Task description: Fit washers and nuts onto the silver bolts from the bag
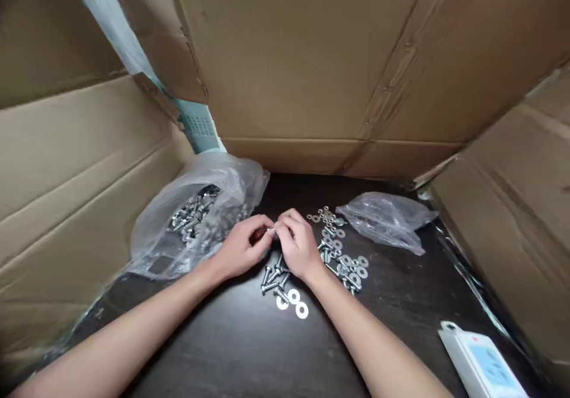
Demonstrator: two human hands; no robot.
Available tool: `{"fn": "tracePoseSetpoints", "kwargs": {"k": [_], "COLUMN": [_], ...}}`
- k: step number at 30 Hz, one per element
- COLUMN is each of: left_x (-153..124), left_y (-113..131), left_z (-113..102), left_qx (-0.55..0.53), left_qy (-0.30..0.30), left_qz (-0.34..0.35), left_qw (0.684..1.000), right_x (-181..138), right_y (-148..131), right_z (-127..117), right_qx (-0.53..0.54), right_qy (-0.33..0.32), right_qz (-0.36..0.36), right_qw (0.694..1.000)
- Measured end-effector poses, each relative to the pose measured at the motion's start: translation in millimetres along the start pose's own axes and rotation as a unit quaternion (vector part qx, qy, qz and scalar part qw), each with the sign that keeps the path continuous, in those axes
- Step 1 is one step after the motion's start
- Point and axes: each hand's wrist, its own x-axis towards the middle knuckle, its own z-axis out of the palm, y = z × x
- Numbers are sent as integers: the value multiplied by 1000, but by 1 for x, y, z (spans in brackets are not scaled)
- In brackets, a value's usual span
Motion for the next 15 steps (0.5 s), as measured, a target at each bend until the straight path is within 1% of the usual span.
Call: {"fn": "tracePoseSetpoints", "kwargs": {"k": [4,9,15], "left_x": [1,2,2], "left_y": [3,3,4], "left_z": [-2,-2,-2], "left_qx": [0,1,2], "left_qy": [-7,-6,-9], "left_qz": [-2,-7,-9], "left_qw": [1000,1000,1000], "right_x": [1,0,0], "right_y": [-3,-2,1], "right_z": [0,-2,-1], "right_qx": [-3,-3,-11], "right_qy": [13,32,11], "right_qz": [27,14,-1], "right_qw": [1000,999,1000]}}
